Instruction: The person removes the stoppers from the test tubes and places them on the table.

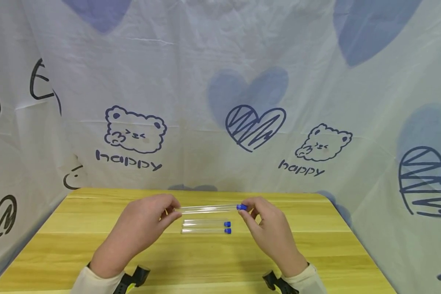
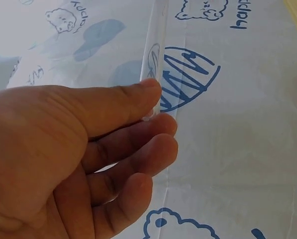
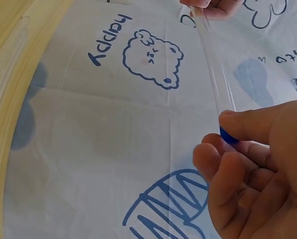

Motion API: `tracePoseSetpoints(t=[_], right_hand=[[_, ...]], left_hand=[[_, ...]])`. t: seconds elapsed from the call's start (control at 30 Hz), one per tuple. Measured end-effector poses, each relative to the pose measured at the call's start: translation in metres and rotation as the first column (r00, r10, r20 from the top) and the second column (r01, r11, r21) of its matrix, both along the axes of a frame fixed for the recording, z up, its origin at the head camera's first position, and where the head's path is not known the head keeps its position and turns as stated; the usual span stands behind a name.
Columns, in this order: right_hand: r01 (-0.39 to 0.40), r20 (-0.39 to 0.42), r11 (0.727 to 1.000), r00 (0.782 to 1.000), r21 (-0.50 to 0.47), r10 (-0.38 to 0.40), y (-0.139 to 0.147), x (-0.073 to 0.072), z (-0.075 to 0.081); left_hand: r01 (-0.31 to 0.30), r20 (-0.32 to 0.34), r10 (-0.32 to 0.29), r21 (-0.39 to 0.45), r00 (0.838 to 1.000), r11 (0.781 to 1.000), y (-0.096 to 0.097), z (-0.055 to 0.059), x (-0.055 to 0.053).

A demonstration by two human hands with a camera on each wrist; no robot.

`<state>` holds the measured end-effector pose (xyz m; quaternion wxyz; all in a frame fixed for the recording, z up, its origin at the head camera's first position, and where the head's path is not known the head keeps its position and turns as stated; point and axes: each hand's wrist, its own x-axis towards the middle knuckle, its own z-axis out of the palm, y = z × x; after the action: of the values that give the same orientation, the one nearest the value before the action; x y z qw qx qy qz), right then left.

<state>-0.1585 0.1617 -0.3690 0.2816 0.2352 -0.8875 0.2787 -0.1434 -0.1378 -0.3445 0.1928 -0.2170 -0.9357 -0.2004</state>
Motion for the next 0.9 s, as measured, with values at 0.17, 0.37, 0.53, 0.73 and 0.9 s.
tracePoseSetpoints(t=[0.17, 0.37, 0.53, 0.73, 0.9], right_hand=[[0.018, 0.036, 1.000, 0.999, 0.018, -0.018, -0.0005, 0.0009, 0.0008], [0.035, 0.078, 0.999, 0.996, 0.040, -0.038, -0.0024, 0.0022, 0.0013], [0.036, 0.087, 0.999, 0.995, 0.031, -0.038, -0.0018, 0.0024, 0.0011], [-0.011, 0.092, 1.000, 0.996, 0.007, 0.010, -0.0014, 0.0032, 0.0009], [-0.016, 0.067, 1.000, 0.998, 0.013, 0.015, -0.0007, 0.0029, 0.0005]], left_hand=[[-0.004, -0.014, 0.004, -0.007, 1.000, 1.000, 0.0016, -0.0016, -0.0007], [-0.019, 0.001, 0.019, -0.012, 1.000, 1.000, 0.0009, -0.0021, -0.0023], [-0.022, 0.004, 0.022, -0.013, 1.000, 1.000, 0.0006, -0.0020, -0.0022], [-0.014, -0.019, 0.013, -0.013, 1.000, 1.000, 0.0011, -0.0031, -0.0022], [-0.011, -0.037, 0.011, -0.012, 0.999, 1.000, 0.0009, -0.0035, -0.0021]])
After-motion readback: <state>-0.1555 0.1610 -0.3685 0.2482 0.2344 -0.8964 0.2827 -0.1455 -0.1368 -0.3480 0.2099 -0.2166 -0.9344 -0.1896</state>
